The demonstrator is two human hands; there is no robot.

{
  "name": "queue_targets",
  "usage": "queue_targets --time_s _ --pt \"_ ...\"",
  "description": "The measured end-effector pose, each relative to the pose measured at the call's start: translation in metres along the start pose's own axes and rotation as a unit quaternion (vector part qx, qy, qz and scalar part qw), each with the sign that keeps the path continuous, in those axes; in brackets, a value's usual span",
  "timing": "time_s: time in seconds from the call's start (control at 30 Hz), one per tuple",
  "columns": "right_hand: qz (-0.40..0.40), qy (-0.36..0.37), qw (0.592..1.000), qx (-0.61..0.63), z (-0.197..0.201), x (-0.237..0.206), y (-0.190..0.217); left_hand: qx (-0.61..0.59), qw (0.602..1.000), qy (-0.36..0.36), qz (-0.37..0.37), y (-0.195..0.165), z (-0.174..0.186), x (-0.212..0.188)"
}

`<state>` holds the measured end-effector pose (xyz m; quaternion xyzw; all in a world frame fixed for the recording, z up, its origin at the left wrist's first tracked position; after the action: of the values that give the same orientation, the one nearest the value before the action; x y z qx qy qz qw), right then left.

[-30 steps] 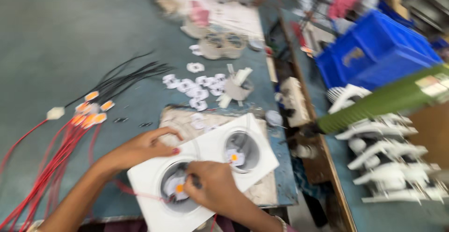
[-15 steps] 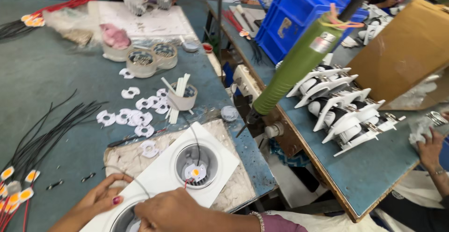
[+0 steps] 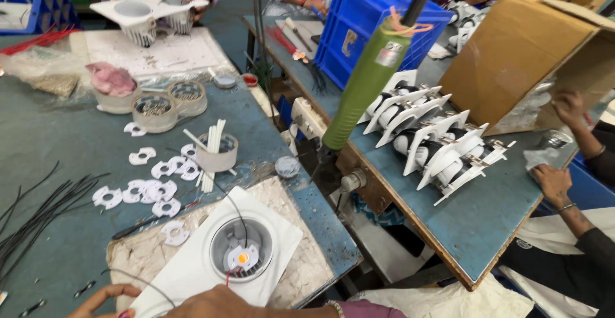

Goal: The person assembles LED light fixtures by hand, inserting LED modules into a white dual-recessed housing and connecting red and black wires. They use a green electric screwdriver to secure components and adjust wiring inside the fixture.

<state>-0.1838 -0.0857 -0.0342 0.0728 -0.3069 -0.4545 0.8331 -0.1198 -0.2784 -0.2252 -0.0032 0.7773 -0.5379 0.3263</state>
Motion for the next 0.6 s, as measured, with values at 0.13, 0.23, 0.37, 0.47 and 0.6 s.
queue_targets --time_s 0.13,0.23,0.37,0.47,0.6 --pt "-0.006 0.011 1.000 -0.001 0.001 0.008 0.009 -0.008 0.999 -0.029 -0.009 -0.015 -0.007 -0.052" --pt "-0.030 -0.013 0.999 0.014 0.015 0.016 0.010 0.005 1.000 -0.023 -0.012 -0.029 -0.023 -0.074" --pt "-0.040 -0.044 0.998 0.028 0.032 0.035 0.013 0.092 0.995 0.014 -0.019 -0.056 -0.046 -0.081" --pt "-0.069 -0.046 0.996 0.034 0.040 0.039 0.015 0.066 0.996 0.057 -0.019 -0.069 -0.058 -0.094" --pt "-0.044 -0.067 0.995 0.060 0.045 0.043 0.022 0.054 0.994 0.087 -0.031 -0.087 -0.075 -0.108"
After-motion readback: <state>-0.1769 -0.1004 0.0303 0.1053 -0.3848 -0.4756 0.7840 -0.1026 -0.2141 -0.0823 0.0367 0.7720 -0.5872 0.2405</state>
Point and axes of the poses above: each hand's wrist, its own x-axis towards the middle knuckle, its own z-axis out of the back of the hand, y = z × x, the point moved 10 cm from there along x, towards the middle knuckle, and after that the axes turned 14 degrees about z, right-handed, at the moved point
